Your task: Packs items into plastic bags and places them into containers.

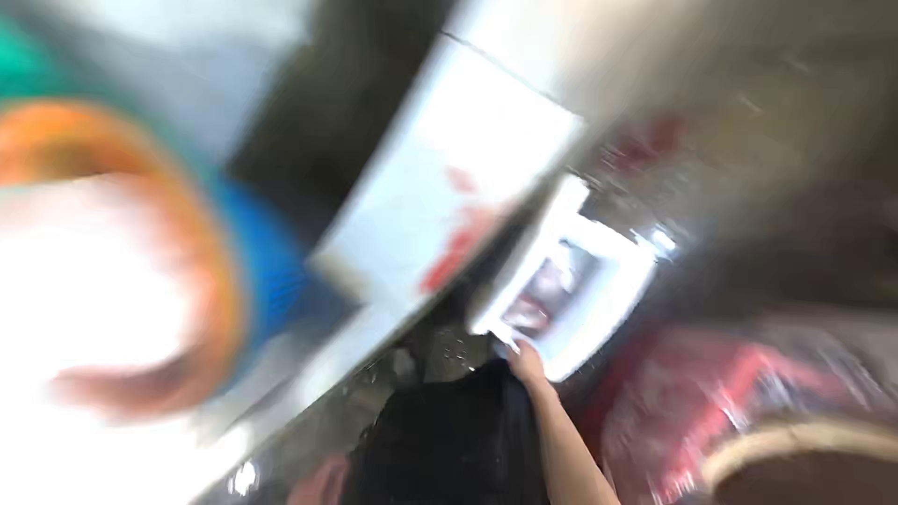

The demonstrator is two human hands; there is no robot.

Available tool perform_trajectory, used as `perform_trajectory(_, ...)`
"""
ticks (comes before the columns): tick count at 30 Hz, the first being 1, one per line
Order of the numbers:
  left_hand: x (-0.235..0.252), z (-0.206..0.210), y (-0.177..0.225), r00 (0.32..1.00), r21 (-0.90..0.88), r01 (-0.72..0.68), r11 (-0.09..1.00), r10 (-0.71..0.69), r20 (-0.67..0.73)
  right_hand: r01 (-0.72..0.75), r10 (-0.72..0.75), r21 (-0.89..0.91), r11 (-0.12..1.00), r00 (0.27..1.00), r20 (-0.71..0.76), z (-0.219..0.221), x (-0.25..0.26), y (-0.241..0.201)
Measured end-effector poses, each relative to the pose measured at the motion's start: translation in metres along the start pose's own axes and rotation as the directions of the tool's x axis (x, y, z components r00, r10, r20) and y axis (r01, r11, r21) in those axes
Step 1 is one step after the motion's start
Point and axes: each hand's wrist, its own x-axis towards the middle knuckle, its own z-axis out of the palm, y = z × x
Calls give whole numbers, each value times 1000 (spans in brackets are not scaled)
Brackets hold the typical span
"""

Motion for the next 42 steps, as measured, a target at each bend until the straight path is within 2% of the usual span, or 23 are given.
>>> perform_trajectory(2,-51,-37,-42,986,-81,120,989,-128,-105,29,-30,-125,992,1000,-6,-4,-74,-53)
perform_trajectory(4,-100,-65,-88,912,-239,170,956,-245,-330,136,-137,-221,966,991,12,5,-144,-106)
perform_trajectory(5,-120,-74,-113,838,-322,179,929,-316,-445,220,-214,-273,937,975,52,12,-181,-135)
perform_trajectory(7,-140,-91,-167,589,-479,136,867,-460,-665,461,-426,-295,837,887,178,36,-249,-207)
perform_trajectory(9,-149,-117,-209,305,-627,2,779,-597,-742,752,-676,-199,629,655,338,62,-308,-277)
perform_trajectory(10,-153,-136,-222,172,-656,-62,752,-639,-750,872,-789,-76,484,472,394,77,-333,-312)
perform_trajectory(11,-163,-165,-226,100,-680,-96,727,-672,-733,935,-857,82,346,279,434,92,-356,-346)
perform_trajectory(12,-177,-200,-225,126,-723,-99,684,-712,-691,948,-881,219,230,107,461,109,-377,-381)
perform_trajectory(13,-195,-237,-222,251,-783,-85,616,-748,-615,948,-873,284,142,-15,487,123,-397,-413)
perform_trajectory(14,-202,-258,-227,348,-786,-78,613,-722,-598,957,-852,279,82,-78,518,134,-413,-442)
perform_trajectory(15,-194,-263,-243,386,-722,-80,687,-647,-658,973,-833,220,64,-70,549,142,-426,-469)
perform_trajectory(16,-177,-258,-264,369,-615,-72,785,-552,-748,990,-824,111,93,14,566,147,-436,-495)
perform_trajectory(18,-149,-258,-285,420,-512,-16,859,-459,-783,964,-815,-134,229,265,515,153,-444,-535)
perform_trajectory(20,-129,-268,-286,490,-481,105,870,-466,-736,946,-850,-214,244,315,422,156,-433,-561)
perform_trajectory(22,-121,-279,-292,507,-477,142,867,-477,-717,957,-888,-236,168,251,386,158,-422,-564)
perform_trajectory(23,-122,-278,-297,486,-505,73,860,-472,-735,968,-908,-217,129,203,367,159,-421,-556)
perform_trajectory(26,-148,-264,-310,324,-491,-151,858,-426,-845,996,-982,-69,-62,-49,183,162,-425,-524)
perform_trajectory(28,-177,-257,-308,252,-465,-211,860,-412,-875,987,-985,29,-160,-162,60,160,-430,-501)
perform_trajectory(31,-229,-266,-292,143,-252,-287,924,-219,-965,979,-988,132,-157,-157,-17,161,-436,-471)
perform_trajectory(33,-261,-280,-278,139,-99,-304,948,-59,-989,968,-990,208,-141,-133,-51,165,-434,-453)
perform_trajectory(37,-274,-308,-228,360,68,-445,893,248,-899,971,-990,238,-35,-1,-143,170,-411,-411)
perform_trajectory(40,-244,-303,-155,491,113,-598,794,474,-731,965,-948,156,212,242,-209,161,-375,-348)
perform_trajectory(42,-213,-279,-101,540,153,-643,750,586,-604,891,-855,120,439,455,-248,145,-350,-293)
